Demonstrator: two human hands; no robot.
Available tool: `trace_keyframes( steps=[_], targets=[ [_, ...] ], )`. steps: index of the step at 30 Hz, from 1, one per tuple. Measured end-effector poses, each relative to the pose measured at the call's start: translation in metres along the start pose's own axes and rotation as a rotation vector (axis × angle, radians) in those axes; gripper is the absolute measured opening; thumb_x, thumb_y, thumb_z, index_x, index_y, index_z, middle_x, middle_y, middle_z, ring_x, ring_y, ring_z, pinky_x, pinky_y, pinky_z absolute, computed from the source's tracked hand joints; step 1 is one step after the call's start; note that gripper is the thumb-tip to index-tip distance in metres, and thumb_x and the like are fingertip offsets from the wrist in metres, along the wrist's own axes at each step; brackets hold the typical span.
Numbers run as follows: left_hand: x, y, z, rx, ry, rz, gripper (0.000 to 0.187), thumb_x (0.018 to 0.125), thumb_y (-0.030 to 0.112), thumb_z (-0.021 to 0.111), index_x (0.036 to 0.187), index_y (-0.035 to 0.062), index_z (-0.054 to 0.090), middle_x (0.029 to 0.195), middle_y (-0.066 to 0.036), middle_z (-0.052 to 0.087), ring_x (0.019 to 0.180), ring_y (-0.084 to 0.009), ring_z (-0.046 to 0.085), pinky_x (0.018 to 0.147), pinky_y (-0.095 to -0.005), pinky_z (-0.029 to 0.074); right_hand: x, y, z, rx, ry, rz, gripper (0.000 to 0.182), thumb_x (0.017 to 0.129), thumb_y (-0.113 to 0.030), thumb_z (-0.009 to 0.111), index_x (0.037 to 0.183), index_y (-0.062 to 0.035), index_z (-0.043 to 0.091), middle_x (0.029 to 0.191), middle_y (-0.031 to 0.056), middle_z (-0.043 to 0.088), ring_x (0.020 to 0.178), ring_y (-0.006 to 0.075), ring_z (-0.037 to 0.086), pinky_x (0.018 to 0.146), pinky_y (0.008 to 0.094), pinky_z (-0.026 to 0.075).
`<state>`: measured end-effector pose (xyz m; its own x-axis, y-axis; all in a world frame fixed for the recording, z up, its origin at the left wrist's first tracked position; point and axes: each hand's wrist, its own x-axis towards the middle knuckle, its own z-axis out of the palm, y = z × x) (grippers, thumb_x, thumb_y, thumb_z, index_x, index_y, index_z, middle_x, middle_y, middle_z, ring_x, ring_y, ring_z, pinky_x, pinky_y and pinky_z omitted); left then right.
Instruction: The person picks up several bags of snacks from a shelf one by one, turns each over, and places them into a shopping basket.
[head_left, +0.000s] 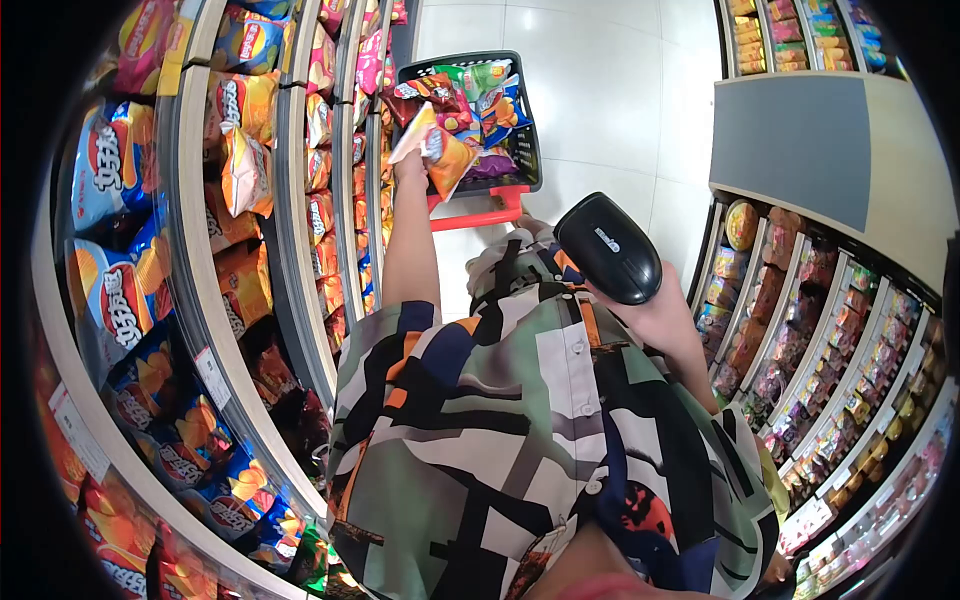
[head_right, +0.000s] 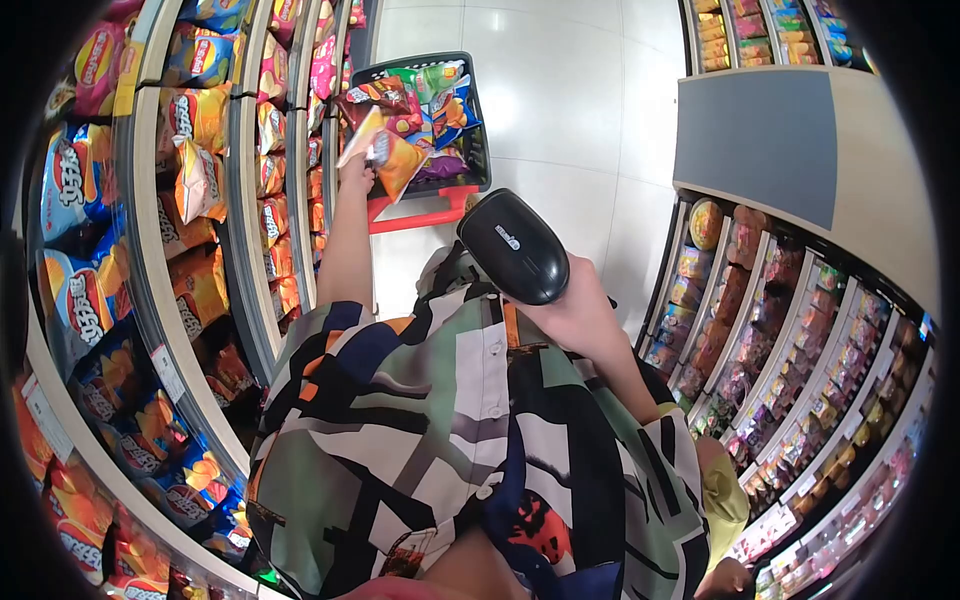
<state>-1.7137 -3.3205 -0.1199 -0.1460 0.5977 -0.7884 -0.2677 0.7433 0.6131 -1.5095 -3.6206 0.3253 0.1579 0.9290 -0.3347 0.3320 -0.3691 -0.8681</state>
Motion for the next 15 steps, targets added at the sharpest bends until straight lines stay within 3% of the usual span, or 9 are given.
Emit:
trace_keyframes(
  steps=[1, 2, 3, 6, 12, 15],
  targets=[
    [-0.001, 0.004, -0.004, 0.18, 0.014, -0.038, 0.035, 0.081, 0.018, 0.069, 0.106, -0.0038, 0.058, 0.095, -0.011, 0.067, 0.072, -0.0204, 0.066, 0.057, -0.0266, 0.048, 0.002, -0.002, 0.001, -0.005, -0.012, -0.005, 0.028, 0.075, -0.008, 0.074, 0.099, 0.0019, 0.064, 0.087, 0.0126, 0.07, 0.08, 0.0157, 0.066, 0.073, 0.0299, 0.051],
    [-0.006, 0.0, -0.003, 0.124, 0.044, -0.014, 0.038, 0.079, 0.024, 0.071, 0.104, -0.0018, 0.06, 0.095, -0.009, 0.066, 0.078, -0.0201, 0.064, 0.067, -0.0264, 0.045, 0.005, -0.004, 0.001, -0.006, -0.027, -0.01, 0.027, 0.075, -0.008, 0.074, 0.099, 0.002, 0.064, 0.087, 0.0123, 0.07, 0.08, 0.0155, 0.066, 0.073, 0.0298, 0.051],
    [-0.026, 0.009, -0.006, 0.111, 0.052, -0.013, 0.038, 0.079, 0.024, 0.071, 0.104, -0.0018, 0.06, 0.095, -0.009, 0.066, 0.078, -0.0201, 0.064, 0.067, -0.0264, 0.045, 0.007, -0.006, 0.001, -0.009, -0.042, -0.015, 0.026, 0.076, -0.007, 0.074, 0.098, 0.0021, 0.064, 0.087, 0.0119, 0.07, 0.08, 0.0152, 0.066, 0.073, 0.0298, 0.051],
    [-0.091, 0.033, -0.023, -0.004, -0.137, 0.041, 0.039, 0.087, 0.029, 0.062, 0.116, 0.0039, 0.058, 0.107, -0.009, 0.066, 0.099, -0.0215, 0.062, 0.091, -0.0362, 0.042, 0.015, -0.013, 0.004, -0.005, -0.137, -0.023, 0.025, 0.076, -0.007, 0.074, 0.098, 0.0024, 0.064, 0.086, 0.011, 0.069, 0.079, 0.0137, 0.065, 0.073, 0.0298, 0.051],
    [-0.233, 0.051, -0.093, -0.302, -0.273, 0.299, 0.036, 0.094, 0.023, 0.055, 0.121, -0.0015, 0.053, 0.113, -0.016, 0.063, 0.104, -0.0229, 0.061, 0.095, -0.035, 0.045, 0.041, -0.023, 0.029, -0.03, -0.345, -0.076, 0.025, 0.077, -0.008, 0.074, 0.099, 0.0016, 0.065, 0.086, 0.0084, 0.069, 0.078, 0.0106, 0.063, 0.072, 0.0288, 0.05],
    [-0.298, 0.052, -0.132, -0.45, -0.257, 0.401, 0.027, 0.094, 0.016, 0.055, 0.114, -0.0026, 0.055, 0.109, -0.017, 0.063, 0.101, -0.0232, 0.062, 0.094, -0.0347, 0.047, 0.053, -0.024, 0.054, -0.103, -0.434, -0.09, 0.027, 0.078, -0.009, 0.074, 0.102, 0.0004, 0.065, 0.083, 0.0064, 0.069, 0.076, 0.0097, 0.062, 0.071, 0.0271, 0.05]
  ],
)
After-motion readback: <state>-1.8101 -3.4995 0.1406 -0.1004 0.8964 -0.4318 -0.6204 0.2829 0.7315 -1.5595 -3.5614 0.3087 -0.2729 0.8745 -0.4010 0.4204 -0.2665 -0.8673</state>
